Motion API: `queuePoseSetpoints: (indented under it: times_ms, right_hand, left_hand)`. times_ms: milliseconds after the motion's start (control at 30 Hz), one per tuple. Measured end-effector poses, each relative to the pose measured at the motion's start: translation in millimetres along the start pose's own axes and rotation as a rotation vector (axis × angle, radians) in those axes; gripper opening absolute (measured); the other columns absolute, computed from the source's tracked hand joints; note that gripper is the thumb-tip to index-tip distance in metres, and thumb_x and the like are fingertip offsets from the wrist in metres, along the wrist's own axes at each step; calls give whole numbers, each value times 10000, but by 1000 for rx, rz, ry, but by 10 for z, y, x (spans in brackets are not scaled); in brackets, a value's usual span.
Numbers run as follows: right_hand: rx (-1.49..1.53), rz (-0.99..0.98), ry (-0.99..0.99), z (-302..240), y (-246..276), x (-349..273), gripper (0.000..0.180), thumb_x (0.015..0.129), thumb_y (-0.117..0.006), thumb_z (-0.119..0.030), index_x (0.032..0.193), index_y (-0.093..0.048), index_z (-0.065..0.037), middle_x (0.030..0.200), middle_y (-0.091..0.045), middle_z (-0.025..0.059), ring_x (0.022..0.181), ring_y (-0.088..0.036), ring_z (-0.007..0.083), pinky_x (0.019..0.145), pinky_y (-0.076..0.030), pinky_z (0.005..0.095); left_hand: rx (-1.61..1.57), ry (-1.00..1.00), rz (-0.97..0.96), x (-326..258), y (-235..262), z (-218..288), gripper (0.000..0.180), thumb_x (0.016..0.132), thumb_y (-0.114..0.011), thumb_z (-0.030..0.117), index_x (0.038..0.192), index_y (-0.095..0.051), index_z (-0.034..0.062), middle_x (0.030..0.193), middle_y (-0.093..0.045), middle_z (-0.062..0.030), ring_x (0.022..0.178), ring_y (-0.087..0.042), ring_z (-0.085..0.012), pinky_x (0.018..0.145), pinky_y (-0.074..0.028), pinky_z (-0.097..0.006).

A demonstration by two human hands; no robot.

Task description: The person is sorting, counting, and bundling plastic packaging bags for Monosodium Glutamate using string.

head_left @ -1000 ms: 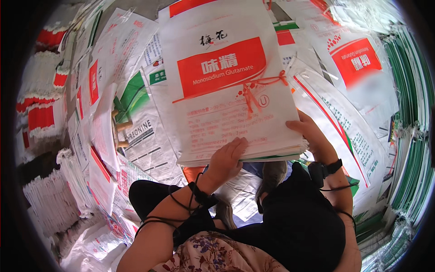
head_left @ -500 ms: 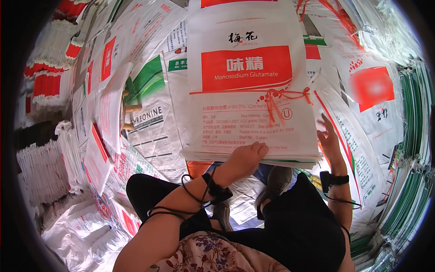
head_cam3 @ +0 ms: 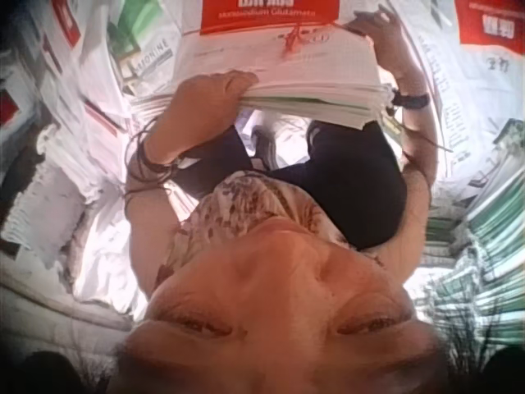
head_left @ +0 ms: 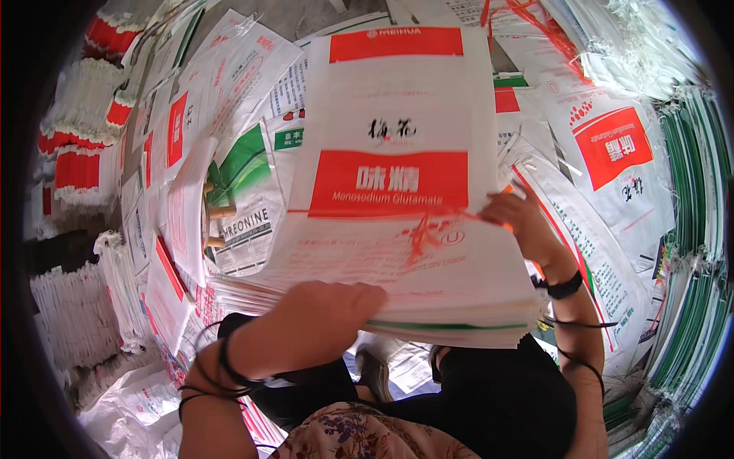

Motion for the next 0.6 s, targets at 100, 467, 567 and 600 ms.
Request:
queuePoseSetpoints:
  times_ms: [100,467,567,600]
  right_hand:
    - [246,20,140,-50,-213,-197,254,806,-637,-231,1030,-647,-111,1083,-628,77,1130,-539,228,1048,-330,409]
    - [1281,456,-890,863,-853,102,354,906,-588,-232,1141,-571,32,1006,-639,105,889,-614,170,784,-491,301]
    - [1164,345,-1074,980,-998,188,404,901,-590,-267,1153,-561,48,1008,-640,113,860,-626,191,739,-499,311]
    - [1164,348,-1078,1055,-1059,150,404,901,-590,-267,1153,-561,48,1008,-640,113,860,-626,191,739,-499,311]
  left_hand:
    - [136,7,72,140,572,-5,420,665,-620,69,1078,-546,59,847,-632,-125,755,-632,-323,651,-512,-421]
    - [603,41,1000,1806,842,-962,533,756,-568,66,1277,-517,166,1356,-464,-59,1279,-397,-276,1042,-257,-573]
    - [439,261,811,1563,30,-1482,532,804,-576,134,1324,-482,194,1419,-407,-67,1337,-332,-298,1057,-218,-596]
    - [392,316,683,1536,-317,-1569,528,823,-579,175,1338,-465,198,1436,-380,-83,1346,-316,-307,1056,-215,-602]
Point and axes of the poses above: each hand's wrist, its own x-axis towards the middle knuckle, its own y-axis out of the back of the hand, z = x × y, the point moved 4 cm from there along x, towards the middle knuckle
